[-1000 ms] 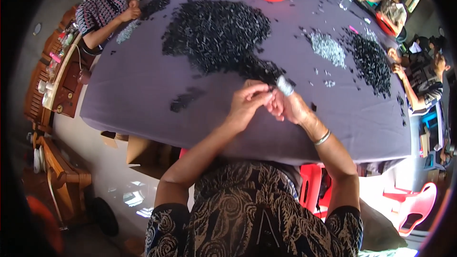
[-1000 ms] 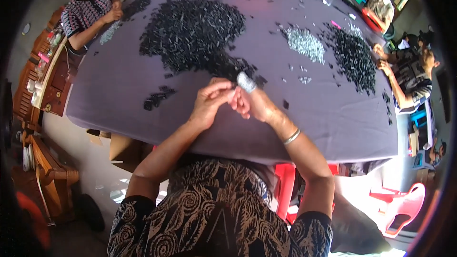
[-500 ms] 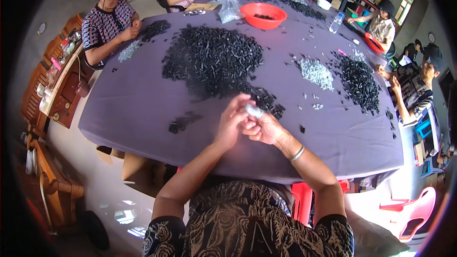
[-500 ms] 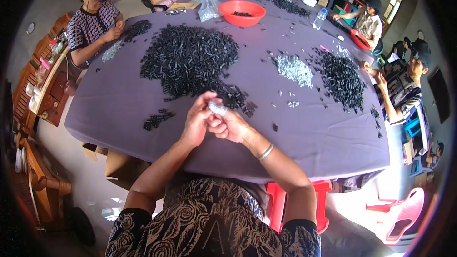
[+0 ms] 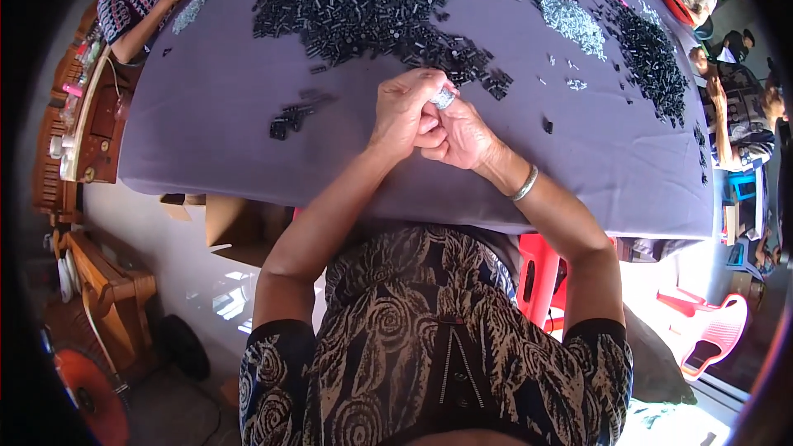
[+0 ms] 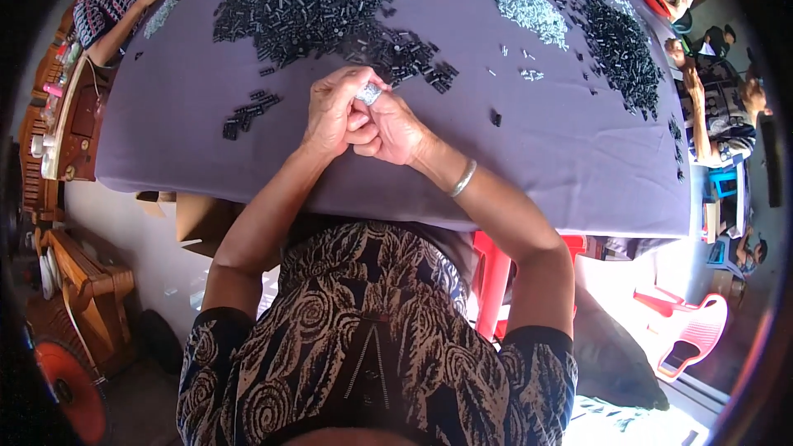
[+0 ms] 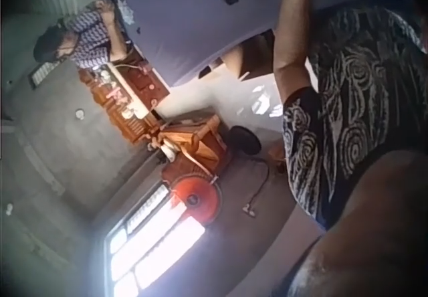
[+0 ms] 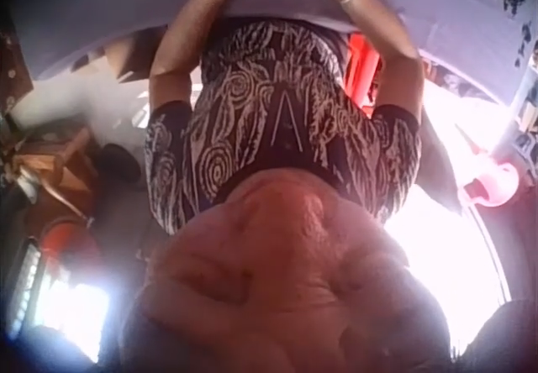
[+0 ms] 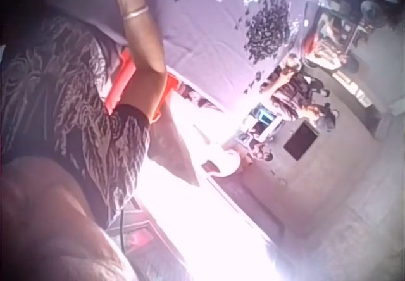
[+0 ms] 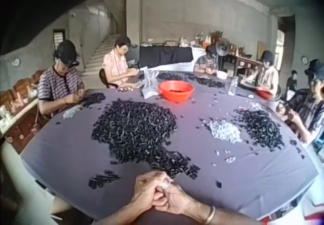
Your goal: Sort small black components and place them into a small plastic bag.
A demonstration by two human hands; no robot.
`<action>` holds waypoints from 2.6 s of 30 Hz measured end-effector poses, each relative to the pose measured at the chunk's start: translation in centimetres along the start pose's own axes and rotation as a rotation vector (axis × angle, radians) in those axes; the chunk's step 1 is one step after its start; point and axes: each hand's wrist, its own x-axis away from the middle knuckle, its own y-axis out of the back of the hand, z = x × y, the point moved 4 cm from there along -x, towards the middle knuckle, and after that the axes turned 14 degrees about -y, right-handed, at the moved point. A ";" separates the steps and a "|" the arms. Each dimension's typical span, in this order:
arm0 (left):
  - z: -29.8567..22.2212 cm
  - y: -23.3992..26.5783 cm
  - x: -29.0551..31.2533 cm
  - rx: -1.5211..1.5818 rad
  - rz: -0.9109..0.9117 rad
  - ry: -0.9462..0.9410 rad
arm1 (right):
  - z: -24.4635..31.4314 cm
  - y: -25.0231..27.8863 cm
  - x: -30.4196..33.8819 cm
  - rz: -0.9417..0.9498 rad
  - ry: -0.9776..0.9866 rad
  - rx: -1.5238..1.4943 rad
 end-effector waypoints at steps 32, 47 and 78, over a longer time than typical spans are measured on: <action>-7.5 4.6 -0.5 -1.111 0.411 -0.429 | 7.1 0.3 5.0 -0.901 0.502 1.134; -6.1 3.6 0.0 -1.353 0.360 -0.492 | 8.0 2.4 5.2 -0.906 0.566 1.729; -0.7 0.6 -0.9 -0.968 0.249 -0.601 | 7.5 1.4 6.2 -0.835 0.477 1.626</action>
